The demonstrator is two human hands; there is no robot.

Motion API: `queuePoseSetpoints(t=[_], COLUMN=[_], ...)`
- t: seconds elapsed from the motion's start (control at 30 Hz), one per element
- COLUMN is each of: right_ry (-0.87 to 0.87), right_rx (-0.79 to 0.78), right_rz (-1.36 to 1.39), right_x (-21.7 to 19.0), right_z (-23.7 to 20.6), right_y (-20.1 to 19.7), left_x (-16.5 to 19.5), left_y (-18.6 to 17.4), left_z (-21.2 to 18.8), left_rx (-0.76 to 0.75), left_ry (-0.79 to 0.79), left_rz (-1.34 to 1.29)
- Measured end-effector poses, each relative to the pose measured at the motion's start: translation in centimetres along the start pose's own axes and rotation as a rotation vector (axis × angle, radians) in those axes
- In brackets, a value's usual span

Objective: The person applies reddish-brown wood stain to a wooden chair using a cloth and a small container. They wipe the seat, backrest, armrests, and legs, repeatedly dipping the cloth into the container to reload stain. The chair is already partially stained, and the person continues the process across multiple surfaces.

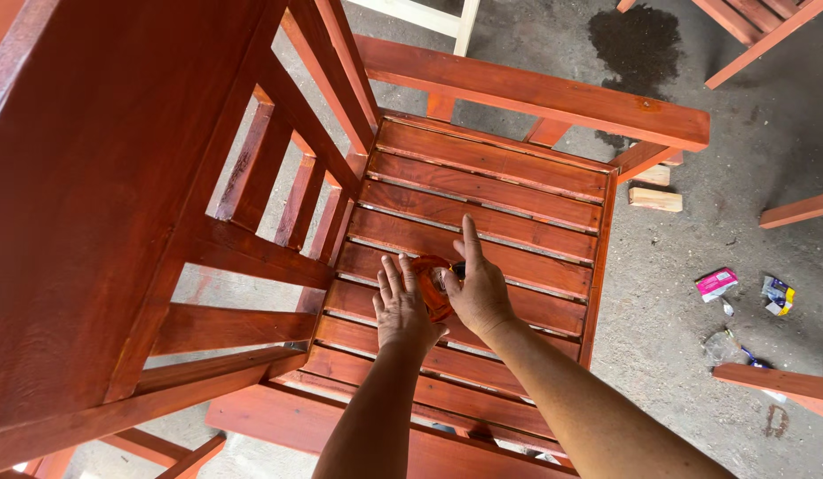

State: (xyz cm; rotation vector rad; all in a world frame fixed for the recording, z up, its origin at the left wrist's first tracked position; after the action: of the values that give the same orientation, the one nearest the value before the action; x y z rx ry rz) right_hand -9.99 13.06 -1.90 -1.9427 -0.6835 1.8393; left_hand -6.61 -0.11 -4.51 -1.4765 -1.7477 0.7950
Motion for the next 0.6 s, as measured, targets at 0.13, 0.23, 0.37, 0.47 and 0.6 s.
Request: queuePoseSetpoints(t=[0.13,0.23,0.37,0.47,0.6], right_ry=[0.225,0.180,0.141,0.325,0.324], right_rx=[0.023,0.057,-0.043,-0.154,-0.162], right_rz=[0.130,0.155,0.218,0.352,0.317], right_x=[1.7,2.3,3.3,4.7,3.5], right_z=[-0.4,-0.2,-0.1,-1.0,-0.6], right_y=[0.8,0.9,1.3,1.9,1.5], left_x=[-0.4,-0.4,-0.2,0.2,-0.3], left_y=[-0.3,-0.5,-0.8,-1.3,-2.5], left_z=[0.2,0.3,-0.1,-0.8,-1.0], left_rx=[0.059,0.075,0.080,0.127,0.171], left_ry=[0.004,0.015,0.026,0.060,0.123], left_rz=[-0.138,-0.213,-0.305,-0.356,-0.414])
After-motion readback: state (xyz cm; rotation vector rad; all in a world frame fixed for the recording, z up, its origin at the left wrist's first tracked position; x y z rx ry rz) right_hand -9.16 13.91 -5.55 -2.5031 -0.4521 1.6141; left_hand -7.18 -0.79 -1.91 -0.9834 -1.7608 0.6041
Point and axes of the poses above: each hand's wrist, its own z-axis towards the middle knuckle, its own y-axis out of the palm, x = y × z, the point moved 8 cm from there along z, towards the middle knuckle, and after that the axes turned 12 degrees about z, right-handed, at the moved point
